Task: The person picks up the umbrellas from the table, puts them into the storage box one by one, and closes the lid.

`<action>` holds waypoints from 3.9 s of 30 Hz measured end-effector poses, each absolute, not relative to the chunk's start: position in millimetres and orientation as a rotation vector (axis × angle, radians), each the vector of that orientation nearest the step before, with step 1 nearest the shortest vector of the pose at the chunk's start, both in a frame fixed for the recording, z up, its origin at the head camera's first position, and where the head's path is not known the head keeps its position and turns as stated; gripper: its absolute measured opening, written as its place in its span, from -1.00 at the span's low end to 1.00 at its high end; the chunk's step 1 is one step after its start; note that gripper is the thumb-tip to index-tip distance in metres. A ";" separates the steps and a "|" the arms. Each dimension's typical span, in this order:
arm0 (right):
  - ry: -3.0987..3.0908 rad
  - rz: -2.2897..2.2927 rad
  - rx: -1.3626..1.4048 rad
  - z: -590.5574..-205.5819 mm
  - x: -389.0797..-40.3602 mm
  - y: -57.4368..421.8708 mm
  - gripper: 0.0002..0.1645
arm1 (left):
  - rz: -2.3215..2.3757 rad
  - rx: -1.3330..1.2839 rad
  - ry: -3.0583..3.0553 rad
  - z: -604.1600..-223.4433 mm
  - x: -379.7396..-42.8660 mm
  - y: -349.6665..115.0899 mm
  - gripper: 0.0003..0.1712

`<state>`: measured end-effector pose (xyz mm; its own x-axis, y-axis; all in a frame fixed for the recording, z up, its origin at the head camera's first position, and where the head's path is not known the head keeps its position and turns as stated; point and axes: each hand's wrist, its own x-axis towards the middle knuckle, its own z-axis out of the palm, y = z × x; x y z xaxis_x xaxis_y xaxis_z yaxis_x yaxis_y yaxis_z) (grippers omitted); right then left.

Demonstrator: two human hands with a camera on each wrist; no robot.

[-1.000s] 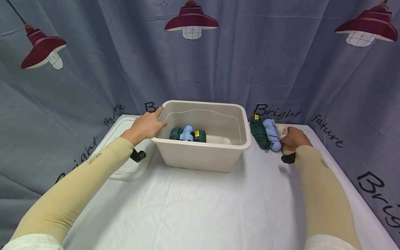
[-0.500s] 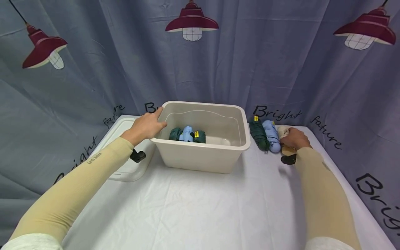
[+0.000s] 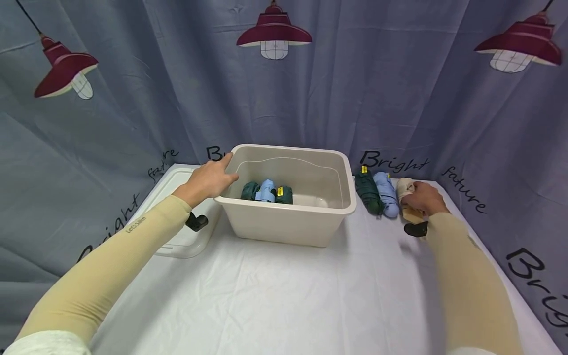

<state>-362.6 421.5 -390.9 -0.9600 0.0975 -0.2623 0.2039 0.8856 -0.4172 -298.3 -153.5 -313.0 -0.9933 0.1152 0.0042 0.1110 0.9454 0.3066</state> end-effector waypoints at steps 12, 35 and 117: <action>2.817 -0.755 0.231 -377.7 -351.1 421.7 0.17 | 0.451 0.208 3.084 -312.0 -298.2 -153.3 -0.09; 2.846 -0.893 0.149 -343.0 -337.7 388.2 0.21 | 0.471 0.200 3.090 -311.9 -299.2 -154.2 -0.09; 2.642 -0.600 -0.366 -231.0 -331.2 189.3 0.02 | 0.501 0.195 3.072 -313.2 -299.3 -156.3 -0.09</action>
<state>-331.2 189.3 -231.0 -0.8839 -0.3350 -0.3263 -0.1611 0.8731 -0.4601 -299.3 -156.3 -313.2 -0.9919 0.1267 -0.0025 0.1193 0.9406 0.3178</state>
